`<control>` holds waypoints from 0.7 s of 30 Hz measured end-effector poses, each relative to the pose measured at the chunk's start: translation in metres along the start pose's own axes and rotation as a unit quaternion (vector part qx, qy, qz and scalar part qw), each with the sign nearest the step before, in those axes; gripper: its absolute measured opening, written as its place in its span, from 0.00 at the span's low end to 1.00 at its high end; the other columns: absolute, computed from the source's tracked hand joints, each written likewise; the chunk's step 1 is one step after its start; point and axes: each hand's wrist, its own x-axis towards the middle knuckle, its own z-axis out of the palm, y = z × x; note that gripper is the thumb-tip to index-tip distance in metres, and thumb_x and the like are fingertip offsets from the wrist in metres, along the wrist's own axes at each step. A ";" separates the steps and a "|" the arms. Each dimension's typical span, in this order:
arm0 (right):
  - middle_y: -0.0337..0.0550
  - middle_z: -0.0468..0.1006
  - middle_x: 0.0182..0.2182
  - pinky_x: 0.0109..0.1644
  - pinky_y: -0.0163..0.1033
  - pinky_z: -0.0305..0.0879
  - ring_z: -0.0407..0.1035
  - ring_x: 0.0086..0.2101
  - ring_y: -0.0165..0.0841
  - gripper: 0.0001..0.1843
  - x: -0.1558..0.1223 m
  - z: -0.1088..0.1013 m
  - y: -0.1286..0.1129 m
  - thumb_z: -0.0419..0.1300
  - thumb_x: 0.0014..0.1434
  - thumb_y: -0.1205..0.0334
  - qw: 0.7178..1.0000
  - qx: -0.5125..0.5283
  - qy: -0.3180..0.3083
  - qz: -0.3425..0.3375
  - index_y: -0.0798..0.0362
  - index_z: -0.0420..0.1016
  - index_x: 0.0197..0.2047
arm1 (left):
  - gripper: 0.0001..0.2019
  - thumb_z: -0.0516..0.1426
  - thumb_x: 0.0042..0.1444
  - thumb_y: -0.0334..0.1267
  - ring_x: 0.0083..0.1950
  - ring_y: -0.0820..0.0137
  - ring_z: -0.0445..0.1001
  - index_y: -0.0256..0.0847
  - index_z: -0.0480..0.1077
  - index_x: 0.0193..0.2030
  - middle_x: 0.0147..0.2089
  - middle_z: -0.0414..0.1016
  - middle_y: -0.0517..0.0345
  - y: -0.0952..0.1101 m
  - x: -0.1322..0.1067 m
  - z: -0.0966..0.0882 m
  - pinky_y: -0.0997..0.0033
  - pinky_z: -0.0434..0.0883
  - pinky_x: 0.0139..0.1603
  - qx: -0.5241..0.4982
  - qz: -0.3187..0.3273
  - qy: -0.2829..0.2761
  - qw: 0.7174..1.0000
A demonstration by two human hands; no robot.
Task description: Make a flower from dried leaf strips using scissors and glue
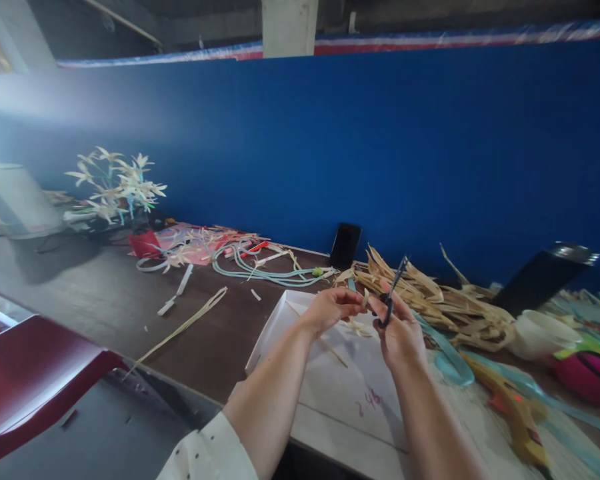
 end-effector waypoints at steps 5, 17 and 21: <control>0.39 0.74 0.31 0.21 0.28 0.51 0.62 0.25 0.25 0.35 -0.001 0.001 -0.003 0.68 0.40 0.60 0.998 0.056 -0.015 0.011 0.47 0.69 0.54 | 0.16 0.63 0.40 0.42 0.35 0.73 0.71 0.36 0.71 0.36 0.35 0.76 0.53 0.001 0.000 0.000 0.76 0.63 0.32 0.024 -0.024 -0.007 0.999; 0.36 0.72 0.30 0.21 0.27 0.51 0.60 0.23 0.23 0.31 -0.003 0.004 -0.007 0.68 0.40 0.64 0.997 0.075 -0.008 0.014 0.46 0.71 0.51 | 0.16 0.63 0.40 0.41 0.35 0.73 0.72 0.37 0.71 0.38 0.36 0.76 0.54 -0.003 0.001 -0.002 0.76 0.63 0.31 0.052 -0.039 -0.020 0.998; 0.36 0.72 0.30 0.22 0.28 0.52 0.59 0.23 0.22 0.31 -0.002 0.003 -0.006 0.68 0.40 0.63 0.998 0.069 -0.004 0.008 0.47 0.70 0.51 | 0.17 0.62 0.41 0.41 0.34 0.73 0.71 0.37 0.71 0.38 0.35 0.75 0.54 -0.003 0.002 -0.002 0.77 0.63 0.30 0.050 -0.037 -0.029 0.998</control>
